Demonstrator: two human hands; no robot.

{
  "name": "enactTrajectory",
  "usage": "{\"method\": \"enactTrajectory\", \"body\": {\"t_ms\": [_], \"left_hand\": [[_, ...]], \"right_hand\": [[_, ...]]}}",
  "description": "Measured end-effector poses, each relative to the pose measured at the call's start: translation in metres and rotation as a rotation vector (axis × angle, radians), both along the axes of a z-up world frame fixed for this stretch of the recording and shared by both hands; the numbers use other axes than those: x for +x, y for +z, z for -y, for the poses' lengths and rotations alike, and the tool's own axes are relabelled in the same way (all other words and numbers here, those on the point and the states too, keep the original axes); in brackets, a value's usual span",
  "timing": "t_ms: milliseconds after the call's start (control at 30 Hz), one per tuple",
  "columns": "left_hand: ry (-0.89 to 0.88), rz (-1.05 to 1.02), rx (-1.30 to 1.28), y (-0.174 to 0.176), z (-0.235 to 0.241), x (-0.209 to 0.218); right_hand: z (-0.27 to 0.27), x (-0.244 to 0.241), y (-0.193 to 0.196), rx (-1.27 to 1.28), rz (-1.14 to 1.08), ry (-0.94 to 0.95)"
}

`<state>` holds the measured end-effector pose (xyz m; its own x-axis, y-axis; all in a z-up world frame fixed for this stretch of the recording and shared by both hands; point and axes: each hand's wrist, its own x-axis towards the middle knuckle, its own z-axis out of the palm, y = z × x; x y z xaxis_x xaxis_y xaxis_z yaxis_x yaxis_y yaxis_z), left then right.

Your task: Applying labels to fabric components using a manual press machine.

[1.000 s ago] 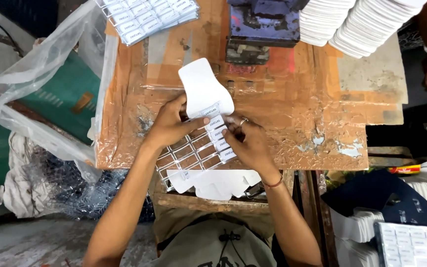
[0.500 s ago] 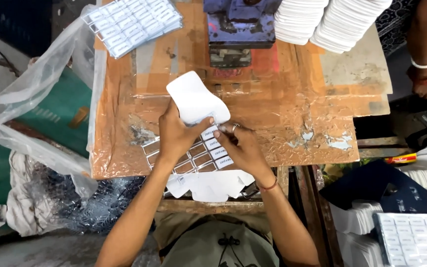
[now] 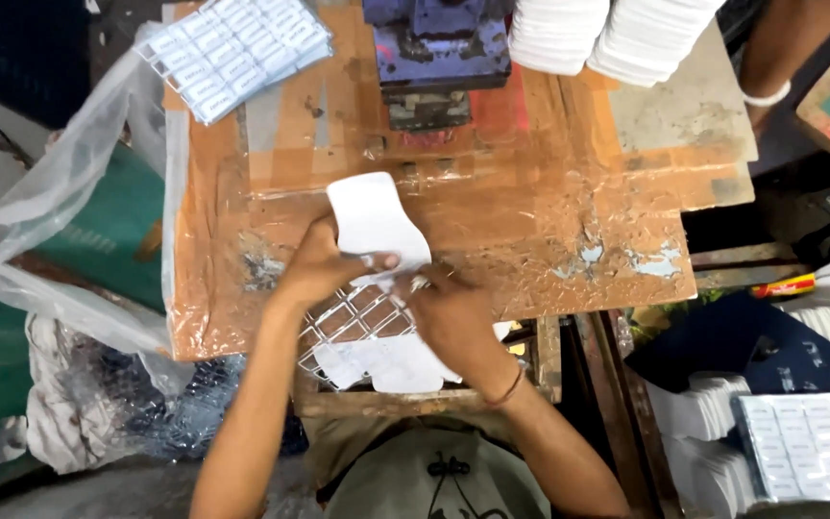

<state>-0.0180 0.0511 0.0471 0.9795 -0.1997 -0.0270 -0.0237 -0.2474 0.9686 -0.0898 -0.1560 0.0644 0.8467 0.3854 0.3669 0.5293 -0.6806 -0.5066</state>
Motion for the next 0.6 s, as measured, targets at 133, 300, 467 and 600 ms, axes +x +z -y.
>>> {"method": "enactTrajectory", "body": {"t_ms": [133,300,467,600], "left_hand": [[-0.319,-0.243,-0.272,0.002,-0.019,0.006],[-0.034,-0.327,-0.054,-0.028,-0.004,0.008],[0.073,0.030,0.128,-0.031,0.006,0.003],[0.107,-0.022,-0.121,-0.035,0.003,-0.004]], "right_hand": [[0.016,0.004,-0.008,-0.006,0.007,-0.114],[0.001,-0.015,-0.021,-0.217,0.043,-0.133],[-0.022,-0.084,-0.004,-0.128,-0.038,0.440],[0.024,-0.067,-0.017,0.142,-0.335,0.417]]}}
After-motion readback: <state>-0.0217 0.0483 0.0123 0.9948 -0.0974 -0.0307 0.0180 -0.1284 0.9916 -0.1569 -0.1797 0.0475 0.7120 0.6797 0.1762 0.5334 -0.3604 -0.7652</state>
